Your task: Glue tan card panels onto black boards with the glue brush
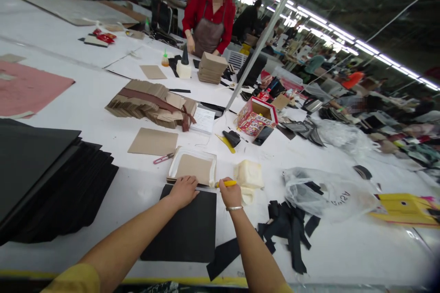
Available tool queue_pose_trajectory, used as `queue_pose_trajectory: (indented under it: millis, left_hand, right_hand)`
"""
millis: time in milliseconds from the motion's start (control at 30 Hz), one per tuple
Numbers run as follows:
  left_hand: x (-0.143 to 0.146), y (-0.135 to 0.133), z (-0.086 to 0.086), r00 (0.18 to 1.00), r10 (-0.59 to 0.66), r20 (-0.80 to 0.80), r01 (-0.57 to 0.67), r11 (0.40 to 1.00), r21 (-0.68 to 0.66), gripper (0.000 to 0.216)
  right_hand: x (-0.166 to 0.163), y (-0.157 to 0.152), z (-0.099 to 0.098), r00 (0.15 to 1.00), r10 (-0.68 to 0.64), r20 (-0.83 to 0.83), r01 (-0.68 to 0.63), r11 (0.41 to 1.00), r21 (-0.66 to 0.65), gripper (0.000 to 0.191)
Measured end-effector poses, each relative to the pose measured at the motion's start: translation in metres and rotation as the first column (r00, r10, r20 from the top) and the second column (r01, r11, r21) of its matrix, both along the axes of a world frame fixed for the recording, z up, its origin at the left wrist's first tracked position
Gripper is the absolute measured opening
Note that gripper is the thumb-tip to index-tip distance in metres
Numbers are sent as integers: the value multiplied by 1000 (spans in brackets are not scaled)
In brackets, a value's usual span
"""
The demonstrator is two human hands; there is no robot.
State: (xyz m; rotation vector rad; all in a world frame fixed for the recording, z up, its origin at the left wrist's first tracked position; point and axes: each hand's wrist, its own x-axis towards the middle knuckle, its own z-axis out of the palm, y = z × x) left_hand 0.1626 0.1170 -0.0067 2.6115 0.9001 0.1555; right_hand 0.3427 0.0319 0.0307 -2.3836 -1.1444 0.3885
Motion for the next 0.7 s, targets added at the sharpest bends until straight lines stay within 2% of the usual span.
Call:
queue_pose_trajectory:
  millis: [33,100,167,233,300,367,400,467,567,633,700]
  left_hand:
    - [-5,5,0,998,64,28,-64,998,-1,32]
    - [-19,20,-2,953,293,81,-293,956,-13,36]
    - [-36,36,-4,832,552,60,-544,832,-111,42]
    - [-51,50,-7,739,672,-42,-660,710,-247,43]
    - [-62,58,-11,735,668,-112,-660,669,-341,38]
    - [-67,60,-14,761,639,-110,-628,684,-371,34]
    - [-67,59,-15,769,632,-101,-616,689,-380,34]
    - [-67,58,-17,780,620,-85,-597,697,-397,34]
    - [-65,56,-16,792,607,-73,-577,703,-416,33]
    - [-64,57,-15,793,605,-73,-574,700,-425,32]
    - [-63,58,-13,791,608,-72,-574,695,-432,30]
  right_hand:
    - [-3,-9,3,999,-7,-40,8,999,42,28]
    - [-9,-17,7,991,-13,-132,31,991,134,33]
    - [-20,-12,8,979,31,-199,10,979,203,39]
    - [-37,3,5,971,148,-190,-102,967,233,40]
    - [-56,22,-1,951,289,-105,-265,943,199,36]
    - [-70,36,-7,923,385,22,-385,919,86,31]
    - [-73,41,-9,913,399,79,-402,915,28,29]
    - [-68,42,-12,925,343,167,-341,939,-38,29]
    - [-44,32,-13,972,104,212,-90,993,-73,34]
    - [-28,24,-14,985,-10,173,34,990,-139,36]
    - [-19,18,-16,993,-44,113,68,974,-215,36]
